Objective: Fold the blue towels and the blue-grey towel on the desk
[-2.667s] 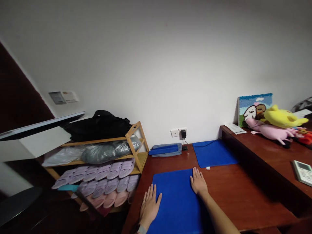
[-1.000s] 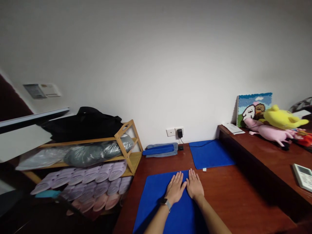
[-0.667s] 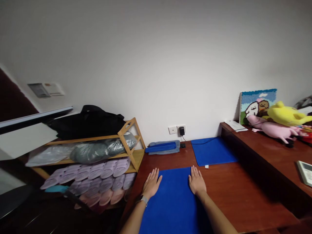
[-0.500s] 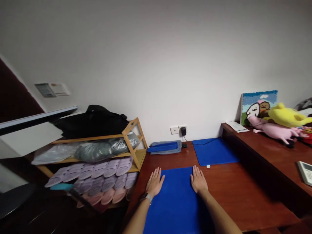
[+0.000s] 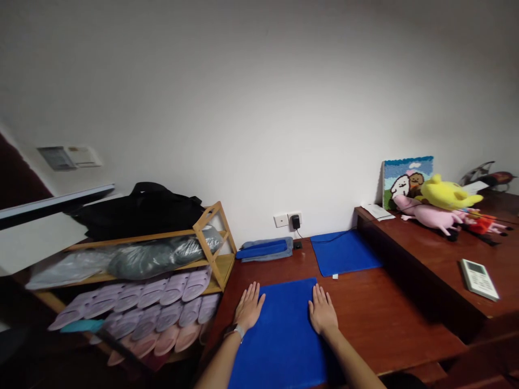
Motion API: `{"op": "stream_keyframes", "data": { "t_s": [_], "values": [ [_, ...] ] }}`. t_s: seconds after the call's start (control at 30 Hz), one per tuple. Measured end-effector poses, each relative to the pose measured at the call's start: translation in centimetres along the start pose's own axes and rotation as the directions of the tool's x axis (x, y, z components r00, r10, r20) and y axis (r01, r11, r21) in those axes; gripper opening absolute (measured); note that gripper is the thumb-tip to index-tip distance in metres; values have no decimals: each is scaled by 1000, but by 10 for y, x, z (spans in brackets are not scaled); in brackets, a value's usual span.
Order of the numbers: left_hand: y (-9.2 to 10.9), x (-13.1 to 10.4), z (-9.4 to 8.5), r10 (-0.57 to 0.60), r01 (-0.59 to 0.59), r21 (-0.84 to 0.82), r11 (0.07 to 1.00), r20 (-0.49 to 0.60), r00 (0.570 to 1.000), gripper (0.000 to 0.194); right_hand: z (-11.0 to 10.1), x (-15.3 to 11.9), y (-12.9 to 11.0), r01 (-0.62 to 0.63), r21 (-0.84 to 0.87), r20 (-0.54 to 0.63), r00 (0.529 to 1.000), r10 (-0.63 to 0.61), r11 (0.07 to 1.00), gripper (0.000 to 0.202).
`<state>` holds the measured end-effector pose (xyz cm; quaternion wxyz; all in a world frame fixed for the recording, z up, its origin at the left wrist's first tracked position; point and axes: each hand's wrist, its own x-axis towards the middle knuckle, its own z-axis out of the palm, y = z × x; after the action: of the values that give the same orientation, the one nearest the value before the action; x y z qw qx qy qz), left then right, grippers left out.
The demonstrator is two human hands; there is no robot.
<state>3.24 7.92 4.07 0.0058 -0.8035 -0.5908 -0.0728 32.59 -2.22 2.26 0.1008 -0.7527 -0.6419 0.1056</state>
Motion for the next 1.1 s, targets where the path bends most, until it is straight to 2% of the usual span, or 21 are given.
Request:
{"op": "stream_keyframes", "data": {
  "t_s": [0.03,0.1,0.2,0.27,0.33,0.37,0.43,0.6,0.7,0.77,0.9,1.1],
  "values": [
    [10,-2,-2,16,-16,-1,1000,-21,1000,68,-1,0,-1,0,-2,3,1000,0,1000,70],
    [43,-8,-2,84,-85,-27,996,-57,995,67,-4,0,-3,-1,-5,7,1000,1,1000,70],
    [110,-21,8,262,-264,-119,957,-28,965,70,-6,-1,-3,2,-12,10,1000,-2,1000,69],
    [149,-30,17,322,-318,-177,932,-4,947,70,-5,-2,-1,20,-15,13,1000,-20,1000,69],
    [168,-37,23,319,-309,-203,929,18,948,70,-4,-1,1,46,-12,8,999,-46,999,68],
    [168,-40,24,307,-295,-202,934,30,951,71,-3,-1,1,50,-10,1,999,-50,999,68],
    [149,-46,23,266,-254,-171,952,51,963,73,-1,-1,2,41,-5,-12,999,-41,999,68],
    [47,-73,17,20,-19,-31,999,41,999,78,4,1,1,6,9,-15,1000,-6,1000,70],
    [7,-91,14,-66,66,-2,998,4,998,77,3,2,1,0,2,-14,1000,0,1000,70],
    [-1,-97,12,-69,69,0,998,-8,998,77,0,3,0,-5,6,-14,1000,5,1000,70],
    [5,-99,8,-66,66,-5,998,0,998,79,-4,-7,-1,-20,9,-9,1000,21,1000,70],
    [6,-96,12,-56,56,-3,998,-27,998,77,9,-50,9,53,-1,-38,998,-53,999,70]
  ]
}}
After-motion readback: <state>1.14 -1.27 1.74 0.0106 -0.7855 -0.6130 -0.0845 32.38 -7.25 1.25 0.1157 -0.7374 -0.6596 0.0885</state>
